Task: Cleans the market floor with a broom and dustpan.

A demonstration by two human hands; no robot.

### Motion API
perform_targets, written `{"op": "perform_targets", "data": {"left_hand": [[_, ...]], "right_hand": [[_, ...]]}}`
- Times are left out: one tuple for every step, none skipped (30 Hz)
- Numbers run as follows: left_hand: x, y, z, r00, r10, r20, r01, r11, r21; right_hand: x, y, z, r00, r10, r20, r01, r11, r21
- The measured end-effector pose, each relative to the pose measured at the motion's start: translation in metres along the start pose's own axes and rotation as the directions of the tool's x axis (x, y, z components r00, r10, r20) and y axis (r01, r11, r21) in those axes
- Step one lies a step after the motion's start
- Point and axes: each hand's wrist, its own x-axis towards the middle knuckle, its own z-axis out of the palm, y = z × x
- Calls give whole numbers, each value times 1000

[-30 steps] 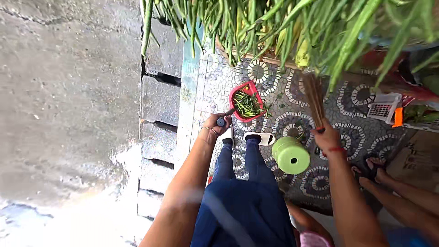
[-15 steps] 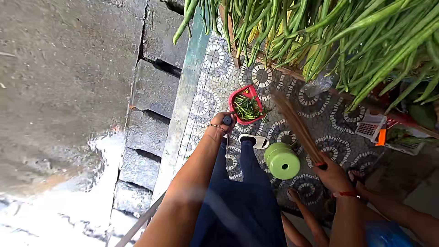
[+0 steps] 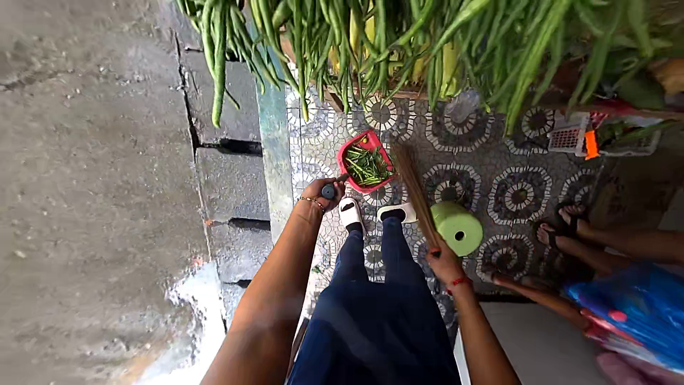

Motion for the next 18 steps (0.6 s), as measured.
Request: {"op": "perform_targets", "data": {"left_hand": [[-1,5,-2,1000,-2,4,2,1000,17],[-2,11,-5,1000,-11,14,11,999,37],[-1,18,-8,1000,-16,21,14,998,66],[-1,27,-10,999,-17,33,14,995,102],[-1,36,-12,999,-11,41,5,990,142],[-2,43,-14,999,-6,43,-2,982,187],[-4,50,-14,999,-6,42,-4,972,234],[-6,55,-13,999,-5,39,-6,958,287],[-8,58,-10,999,-4,39,-10,940,340],[-8,59,-8,999,-3,44,-15,920,392],[-9,58,-5,999,3,45,-22,903,429],[-10,57,-2,999,14,44,-32,891,452],[-9,56,1,999,26,44,-44,880,473],[-8,57,3,998,35,50,-55,868,493],[-5,59,3,997,36,61,-62,854,517],[-2,63,4,997,37,65,-66,847,528],[0,68,3,997,41,63,-68,847,526],[1,72,2,998,38,59,-63,854,516]], "right_hand": [[-12,9,-7,999,17,-47,-16,999,39],[-20,18,-14,996,42,-78,-36,996,82],[-22,27,-18,992,70,-101,-56,989,136],[-20,33,-19,989,98,-114,-74,976,203],[-15,36,-15,984,130,-124,-92,956,278],[-9,38,-5,977,167,-129,-109,922,372],[-3,35,11,970,207,-124,-124,870,477],[1,28,30,967,234,-100,-140,819,557],[5,18,53,967,246,-62,-161,784,599],[4,3,77,970,241,-9,-185,765,617],[4,-13,100,973,224,54,-211,773,599],[4,-30,120,974,194,115,-224,793,567],[4,-47,138,974,154,166,-220,816,534],[3,-63,151,970,113,214,-209,837,505],[3,-76,162,964,76,253,-193,856,479],[1,-85,170,959,45,280,-175,870,461],[-2,-92,176,953,15,304,-158,876,455],[-7,-97,179,947,-16,320,-140,878,458]]}}
